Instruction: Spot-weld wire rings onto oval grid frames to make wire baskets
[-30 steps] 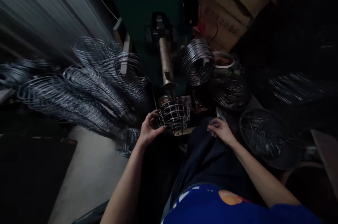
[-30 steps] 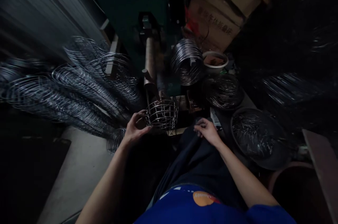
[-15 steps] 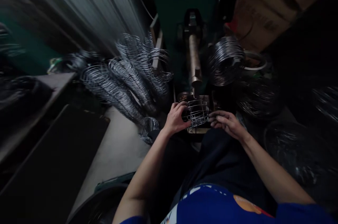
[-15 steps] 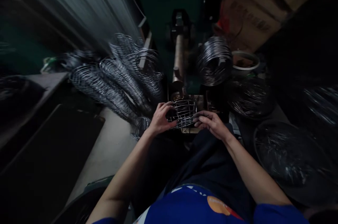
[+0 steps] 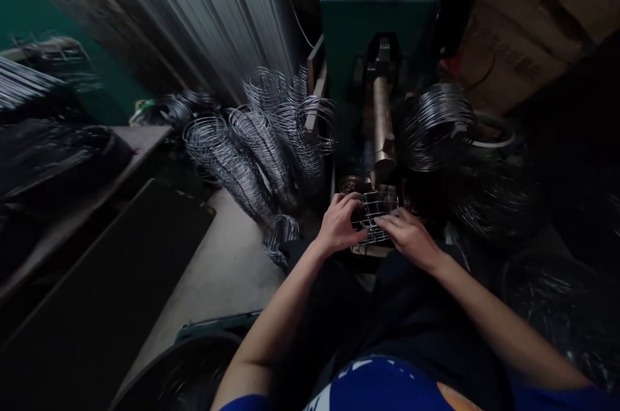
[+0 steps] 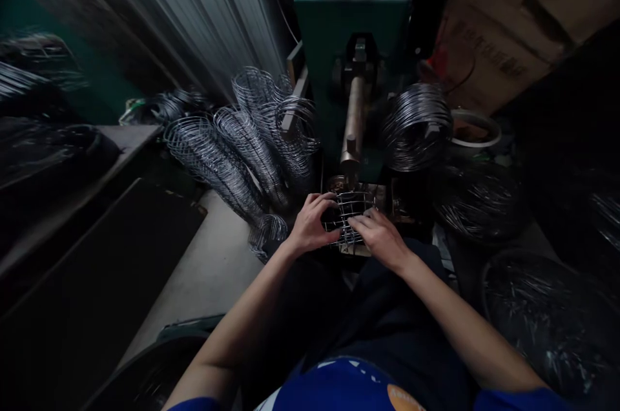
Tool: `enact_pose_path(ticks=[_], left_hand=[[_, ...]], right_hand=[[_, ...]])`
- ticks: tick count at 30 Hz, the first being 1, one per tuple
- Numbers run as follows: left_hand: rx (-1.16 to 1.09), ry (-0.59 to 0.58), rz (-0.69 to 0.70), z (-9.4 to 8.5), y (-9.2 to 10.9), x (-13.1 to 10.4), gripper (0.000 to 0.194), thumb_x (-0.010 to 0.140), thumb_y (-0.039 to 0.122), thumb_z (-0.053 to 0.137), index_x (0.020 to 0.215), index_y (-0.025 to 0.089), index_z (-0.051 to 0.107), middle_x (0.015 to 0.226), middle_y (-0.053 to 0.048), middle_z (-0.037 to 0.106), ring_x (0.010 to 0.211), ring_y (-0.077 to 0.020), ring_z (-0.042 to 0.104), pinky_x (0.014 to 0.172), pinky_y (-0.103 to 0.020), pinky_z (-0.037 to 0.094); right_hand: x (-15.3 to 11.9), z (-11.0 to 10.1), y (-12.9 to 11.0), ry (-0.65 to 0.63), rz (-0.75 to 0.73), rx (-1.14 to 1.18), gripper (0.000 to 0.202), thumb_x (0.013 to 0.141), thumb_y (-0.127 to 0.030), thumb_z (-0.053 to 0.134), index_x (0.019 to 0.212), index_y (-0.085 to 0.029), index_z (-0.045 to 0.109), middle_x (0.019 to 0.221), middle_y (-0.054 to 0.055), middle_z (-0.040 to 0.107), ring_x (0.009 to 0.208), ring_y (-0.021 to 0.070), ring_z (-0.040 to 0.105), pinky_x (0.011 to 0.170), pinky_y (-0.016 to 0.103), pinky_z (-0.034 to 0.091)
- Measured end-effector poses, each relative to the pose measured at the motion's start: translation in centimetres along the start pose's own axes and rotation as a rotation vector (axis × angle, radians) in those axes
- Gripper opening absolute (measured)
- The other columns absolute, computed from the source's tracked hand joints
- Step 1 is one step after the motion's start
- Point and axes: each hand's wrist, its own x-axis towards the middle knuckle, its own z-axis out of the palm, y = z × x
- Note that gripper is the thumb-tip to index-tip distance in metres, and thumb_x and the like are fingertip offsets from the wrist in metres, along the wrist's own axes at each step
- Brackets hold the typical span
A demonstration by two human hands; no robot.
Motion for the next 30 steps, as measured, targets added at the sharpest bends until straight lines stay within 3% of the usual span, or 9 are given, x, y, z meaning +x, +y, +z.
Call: enact_pose_path(ticks=[10, 20, 26, 30], left_hand=[[-0.030, 0.025, -0.013, 0.3, -0.6, 1.4, 0.052, 0.063, 0.024, 0.081, 0.112, 0.018, 0.063, 0.138, -0.011, 0.061, 0.124, -0.0327, 0.050, 0.105, -0.049, 0.049], [-0.012, 0.051, -0.029, 0.1, -1.0, 2.4, 0.048, 0.064, 0.028, 0.083, 0.107, 0.020, 0.064, 0.132, -0.010, 0.064, 0.117, -0.0317, 0.055, 0.098, -0.048, 0.052], [0.024, 0.061, -0.019, 0.0, -1.5, 3.8, 0.044, 0.066, 0.030, 0.083, 0.105, 0.019, 0.064, 0.127, -0.009, 0.066, 0.114, -0.0296, 0.057, 0.098, -0.045, 0.051], [0.032, 0.056, -0.035, -0.1, -2.1, 4.6, 0.046, 0.063, 0.027, 0.084, 0.103, 0.019, 0.063, 0.126, -0.009, 0.067, 0.112, -0.0292, 0.058, 0.099, -0.046, 0.050]], right_hand=[[1.2, -0.4, 1.6, 0.113, -0.017, 0.138, 0.032, 0.099, -0.011, 0.052, 0.124, -0.022, 0.069, 0.109, 0.007, 0.075, 0.097, 0.0239, 0.063, 0.086, 0.041, 0.058], [2.1, -0.3, 2.4, 0.061, 0.075, 0.229, 0.029, 0.100, -0.018, 0.052, 0.118, -0.026, 0.072, 0.107, 0.007, 0.075, 0.103, 0.0253, 0.062, 0.091, 0.044, 0.057], [2.9, 0.9, 2.5, 0.272, 0.251, 0.171, 0.015, 0.100, -0.030, 0.057, 0.097, -0.022, 0.070, 0.097, 0.009, 0.067, 0.099, 0.0257, 0.062, 0.091, 0.043, 0.054], [3.8, 1.4, 3.1, 0.278, 0.275, 0.149, 0.018, 0.100, -0.030, 0.056, 0.087, -0.021, 0.065, 0.091, 0.008, 0.066, 0.094, 0.0253, 0.061, 0.087, 0.040, 0.052]])
